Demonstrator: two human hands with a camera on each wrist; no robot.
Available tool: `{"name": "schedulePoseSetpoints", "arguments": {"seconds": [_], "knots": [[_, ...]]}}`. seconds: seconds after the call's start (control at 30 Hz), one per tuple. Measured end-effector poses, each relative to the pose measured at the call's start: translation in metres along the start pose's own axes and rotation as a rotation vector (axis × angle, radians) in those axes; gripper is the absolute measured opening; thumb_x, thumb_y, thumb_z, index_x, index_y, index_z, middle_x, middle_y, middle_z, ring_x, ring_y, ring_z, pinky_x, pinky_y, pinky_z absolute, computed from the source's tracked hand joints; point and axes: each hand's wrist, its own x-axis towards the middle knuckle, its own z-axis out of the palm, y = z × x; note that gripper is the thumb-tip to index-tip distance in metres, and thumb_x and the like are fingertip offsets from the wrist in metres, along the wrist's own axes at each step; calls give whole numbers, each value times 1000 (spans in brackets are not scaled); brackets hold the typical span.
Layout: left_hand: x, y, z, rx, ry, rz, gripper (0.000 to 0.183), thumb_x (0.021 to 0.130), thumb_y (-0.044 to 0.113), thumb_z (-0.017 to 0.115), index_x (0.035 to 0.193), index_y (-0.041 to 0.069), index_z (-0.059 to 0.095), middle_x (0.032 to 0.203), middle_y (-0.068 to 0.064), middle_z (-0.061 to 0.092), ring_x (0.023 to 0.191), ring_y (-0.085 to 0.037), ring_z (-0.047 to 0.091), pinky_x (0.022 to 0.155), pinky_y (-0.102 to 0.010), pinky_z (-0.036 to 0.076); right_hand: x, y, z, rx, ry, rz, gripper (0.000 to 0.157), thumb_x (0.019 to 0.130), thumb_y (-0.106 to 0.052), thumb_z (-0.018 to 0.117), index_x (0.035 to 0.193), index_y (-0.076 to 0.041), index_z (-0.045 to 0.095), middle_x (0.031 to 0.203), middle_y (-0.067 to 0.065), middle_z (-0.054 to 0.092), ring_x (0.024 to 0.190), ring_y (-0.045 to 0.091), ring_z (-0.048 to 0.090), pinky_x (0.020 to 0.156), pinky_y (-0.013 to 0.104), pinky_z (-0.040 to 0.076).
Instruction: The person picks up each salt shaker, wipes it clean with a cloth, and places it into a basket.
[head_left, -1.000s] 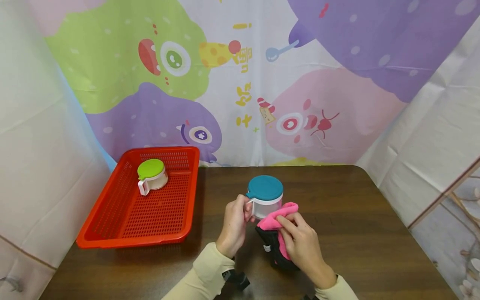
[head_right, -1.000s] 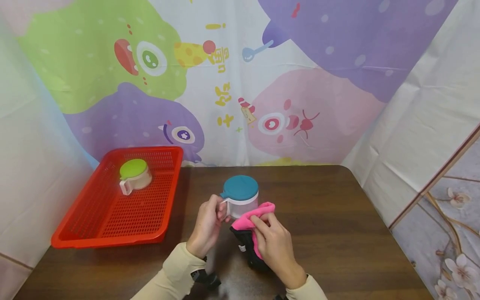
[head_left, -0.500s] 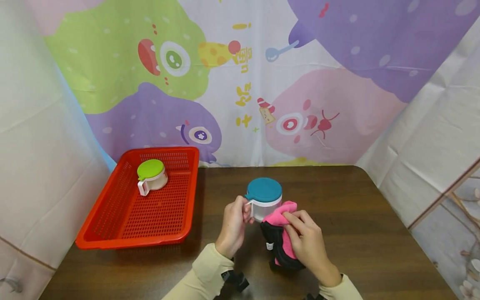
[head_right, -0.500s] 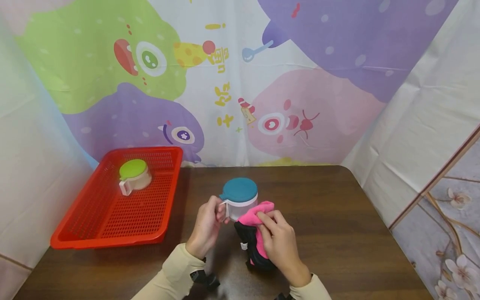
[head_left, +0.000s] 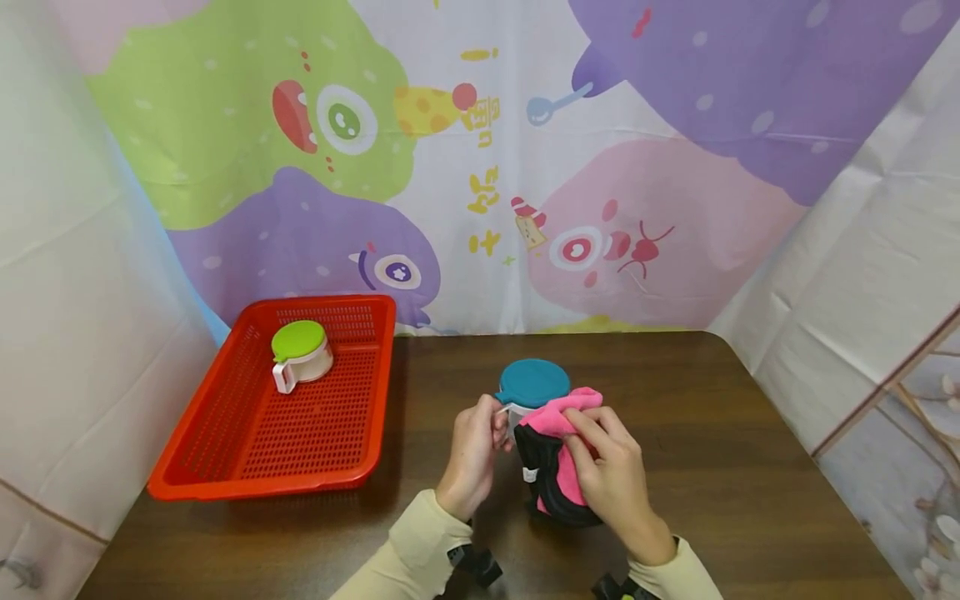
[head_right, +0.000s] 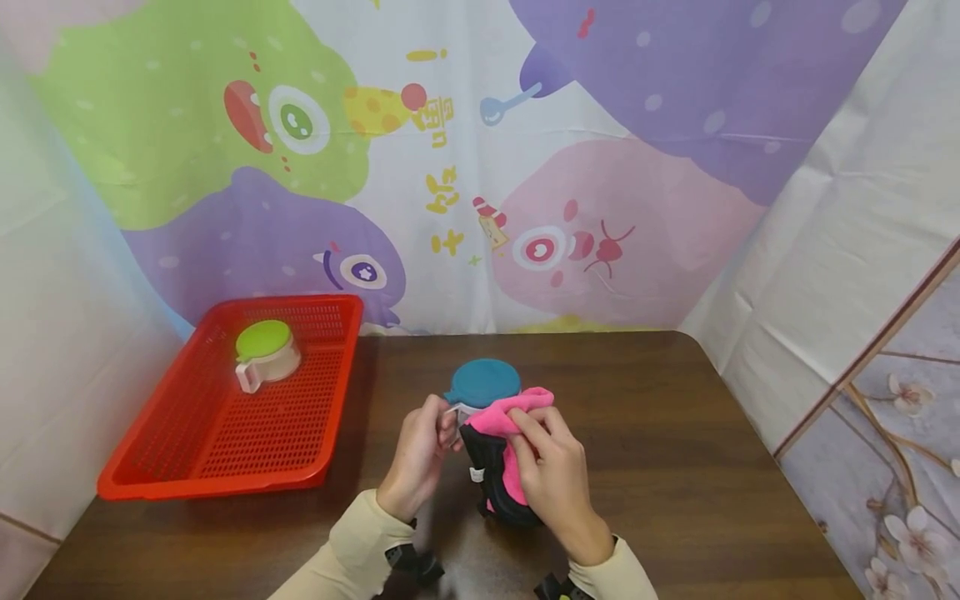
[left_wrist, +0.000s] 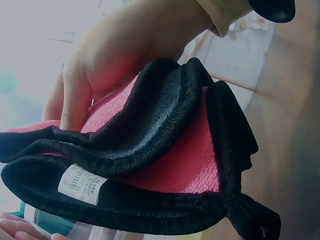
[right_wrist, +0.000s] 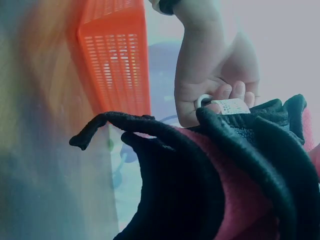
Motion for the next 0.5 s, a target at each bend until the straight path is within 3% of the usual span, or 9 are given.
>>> {"name": "schedulePoseSetpoints", "arguments": {"seconds": [0.5], "knots": [[-2, 1, -4, 23, -11, 8, 32, 88, 9, 37, 56, 11, 39, 50, 5, 32, 50, -10, 31, 54, -25, 34, 3, 6, 1, 51, 32, 45, 36, 67, 16, 74, 99, 1, 73, 82, 10, 64, 68, 14, 53, 59, 18, 42]]}}
